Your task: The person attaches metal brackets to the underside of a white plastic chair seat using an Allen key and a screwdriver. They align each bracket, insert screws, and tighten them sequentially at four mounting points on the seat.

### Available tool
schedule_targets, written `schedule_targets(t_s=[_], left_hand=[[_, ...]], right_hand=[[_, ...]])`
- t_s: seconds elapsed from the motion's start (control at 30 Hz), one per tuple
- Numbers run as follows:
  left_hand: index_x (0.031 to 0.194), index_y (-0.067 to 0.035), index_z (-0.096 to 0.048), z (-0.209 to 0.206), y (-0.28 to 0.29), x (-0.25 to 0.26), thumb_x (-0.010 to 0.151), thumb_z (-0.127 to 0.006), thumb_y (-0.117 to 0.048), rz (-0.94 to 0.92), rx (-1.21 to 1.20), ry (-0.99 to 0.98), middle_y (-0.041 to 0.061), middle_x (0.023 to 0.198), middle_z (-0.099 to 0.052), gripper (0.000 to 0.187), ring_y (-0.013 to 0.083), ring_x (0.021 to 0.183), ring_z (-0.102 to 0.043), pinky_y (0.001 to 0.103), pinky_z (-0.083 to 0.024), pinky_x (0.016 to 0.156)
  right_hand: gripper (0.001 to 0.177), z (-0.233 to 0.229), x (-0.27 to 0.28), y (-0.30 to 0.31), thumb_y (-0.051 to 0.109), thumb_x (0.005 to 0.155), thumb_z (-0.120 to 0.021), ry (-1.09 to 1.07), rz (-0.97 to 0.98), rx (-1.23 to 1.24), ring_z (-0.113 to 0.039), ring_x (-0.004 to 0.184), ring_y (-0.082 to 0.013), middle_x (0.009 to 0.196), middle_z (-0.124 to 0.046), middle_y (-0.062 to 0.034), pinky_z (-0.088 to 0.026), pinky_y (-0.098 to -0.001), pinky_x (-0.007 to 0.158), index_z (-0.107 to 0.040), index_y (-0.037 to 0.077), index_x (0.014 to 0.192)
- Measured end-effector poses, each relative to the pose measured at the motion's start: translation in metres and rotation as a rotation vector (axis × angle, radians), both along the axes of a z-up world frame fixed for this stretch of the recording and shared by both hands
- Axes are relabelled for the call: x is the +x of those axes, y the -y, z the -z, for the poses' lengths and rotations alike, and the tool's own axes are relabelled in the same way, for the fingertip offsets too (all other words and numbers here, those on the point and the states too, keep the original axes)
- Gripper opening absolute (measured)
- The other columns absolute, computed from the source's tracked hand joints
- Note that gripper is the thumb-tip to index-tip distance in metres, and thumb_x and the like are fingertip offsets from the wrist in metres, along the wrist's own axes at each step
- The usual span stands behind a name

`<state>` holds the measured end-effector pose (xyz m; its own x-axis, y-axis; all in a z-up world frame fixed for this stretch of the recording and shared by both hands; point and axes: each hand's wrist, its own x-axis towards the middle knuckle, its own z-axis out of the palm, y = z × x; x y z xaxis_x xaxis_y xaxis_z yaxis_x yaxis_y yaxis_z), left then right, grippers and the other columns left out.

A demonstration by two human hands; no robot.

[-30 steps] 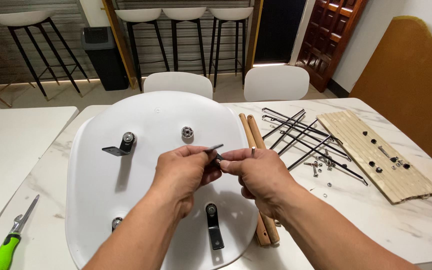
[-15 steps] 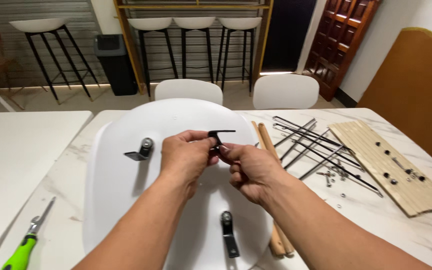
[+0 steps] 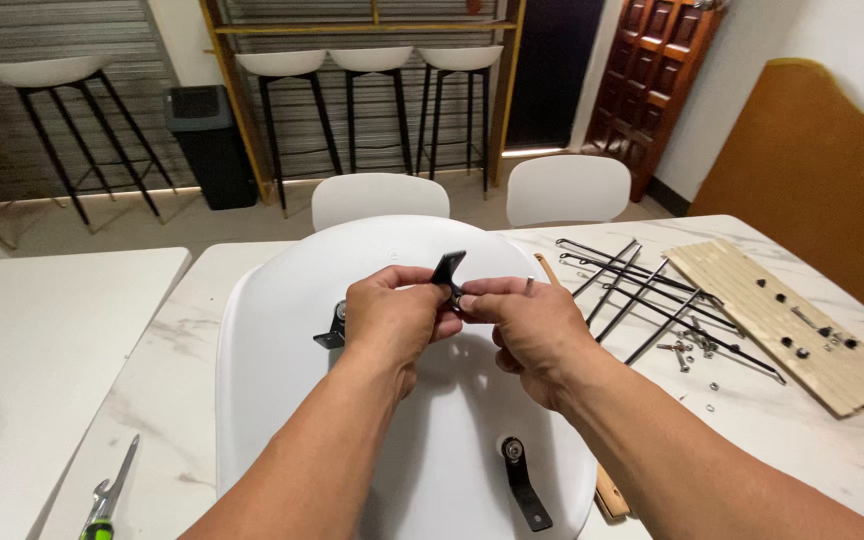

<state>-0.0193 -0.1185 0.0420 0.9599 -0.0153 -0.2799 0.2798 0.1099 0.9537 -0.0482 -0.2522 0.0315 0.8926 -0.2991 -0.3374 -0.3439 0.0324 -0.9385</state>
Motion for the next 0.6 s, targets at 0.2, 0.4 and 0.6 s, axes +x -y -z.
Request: schedule_targets(t_s=[0.2,0.4,0.6], left_hand=[[0.111,0.001,-0.072,0.013,-0.005,-0.002,0.082,-0.062,0.009,0.151,-0.088,0.072,0.017,0.084,-0.074,0.032,0.0201,0.063,-0.069,0.029,-0.059,0.056],[0.111,0.006,-0.072,0.029,-0.010,-0.007,0.081,-0.052,0.011,0.207,-0.235,-0.106,0.017,0.091,-0.074,0.036,0.0218,0.072,-0.074,0.027,-0.059,0.067],[0.113,0.003,-0.068,0.044,-0.010,-0.009,0.087,-0.061,-0.001,0.155,-0.366,-0.149,0.014,0.096,-0.073,0.027,0.0205,0.085,-0.071,0.030,-0.060,0.077]], right_hand=[[0.019,-0.005,-0.014,-0.002,0.021,0.087,-0.075,0.152,-0.118,-0.633,-0.055,0.055,-0.0091,0.069,-0.073,-0.0038,-0.045,-0.0284,0.053,-0.083,0.013,0.103],[0.020,-0.002,-0.029,0.004,0.020,0.092,-0.071,0.082,-0.128,-0.768,-0.061,0.059,-0.0137,0.074,-0.078,-0.0056,-0.049,-0.0316,0.057,-0.084,0.018,0.106],[0.022,0.004,-0.031,0.006,0.023,0.084,-0.077,0.257,-0.146,-0.761,-0.072,0.069,-0.0082,0.084,-0.081,-0.0007,-0.057,-0.0258,0.067,-0.082,0.013,0.103]])
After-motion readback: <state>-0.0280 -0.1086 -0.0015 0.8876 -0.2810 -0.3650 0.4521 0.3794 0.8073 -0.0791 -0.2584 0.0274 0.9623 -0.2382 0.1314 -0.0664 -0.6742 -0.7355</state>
